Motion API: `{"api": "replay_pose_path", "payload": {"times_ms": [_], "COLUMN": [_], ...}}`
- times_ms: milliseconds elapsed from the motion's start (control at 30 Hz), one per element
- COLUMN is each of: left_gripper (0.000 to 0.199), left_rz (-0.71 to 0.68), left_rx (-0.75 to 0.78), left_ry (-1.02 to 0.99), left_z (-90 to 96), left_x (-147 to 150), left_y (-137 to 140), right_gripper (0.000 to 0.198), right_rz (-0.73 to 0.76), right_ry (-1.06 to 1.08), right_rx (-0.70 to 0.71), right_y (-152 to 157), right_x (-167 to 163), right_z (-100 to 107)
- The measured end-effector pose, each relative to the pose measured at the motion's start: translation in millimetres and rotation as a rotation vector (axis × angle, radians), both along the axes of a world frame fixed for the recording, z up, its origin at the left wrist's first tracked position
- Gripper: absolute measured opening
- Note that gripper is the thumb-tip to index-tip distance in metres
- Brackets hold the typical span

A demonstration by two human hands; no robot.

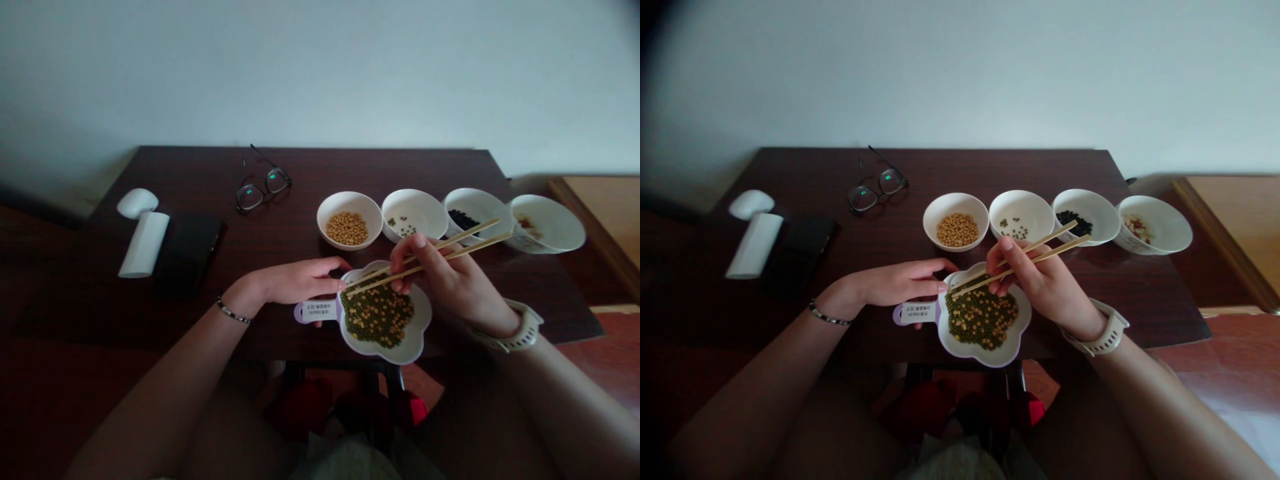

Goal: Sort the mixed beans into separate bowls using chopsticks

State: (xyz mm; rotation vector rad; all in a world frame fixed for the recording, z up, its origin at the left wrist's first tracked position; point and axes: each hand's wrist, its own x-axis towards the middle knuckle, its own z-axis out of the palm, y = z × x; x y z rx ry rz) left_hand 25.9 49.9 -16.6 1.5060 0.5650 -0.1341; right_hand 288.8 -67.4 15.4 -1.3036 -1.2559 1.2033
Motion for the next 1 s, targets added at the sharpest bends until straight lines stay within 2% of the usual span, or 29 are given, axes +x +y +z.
{"api": "replay_pose_path", "payload": {"times_ms": [200, 533, 667, 767, 900, 1000], "left_gripper": [0.047, 0.047, 0.049, 0.053, 0.05, 0.051], "left_rz": [-0.02, -0.021, -0.016, -0.016, -0.023, -0.044], "left_rx": [0.001, 0.052, 0.02, -0.006, 0.037, 0.049], "left_ry": [0.004, -0.012, 0.005, 0.022, -0.005, -0.006], "left_z": [-2.4, 0.6, 3.7, 4.0, 2.5, 1.6], "left_x": [-1.5, -1.3, -1.1, -1.0, -1.2, -1.5], "left_y": [-0.4, 0.6, -0.5, -1.0, -0.2, 0.4], "right_gripper": [0.05, 0.052, 0.054, 0.054, 0.052, 0.049], "right_rz": [0.052, 0.053, 0.04, 0.018, -0.069, -0.089], "right_ry": [-0.093, -0.078, -0.103, -0.049, 0.092, 0.09], "right_rx": [0.067, 0.044, 0.059, 0.037, 0.007, -0.007], "right_y": [-1.5, -2.9, -3.3, -3.1, -1.4, 0.2], "right_x": [-0.8, -2.8, -4.4, -4.1, 1.9, 8.1], "right_z": [-2.2, 0.0, -0.5, 0.0, 2.9, 3.9]}}
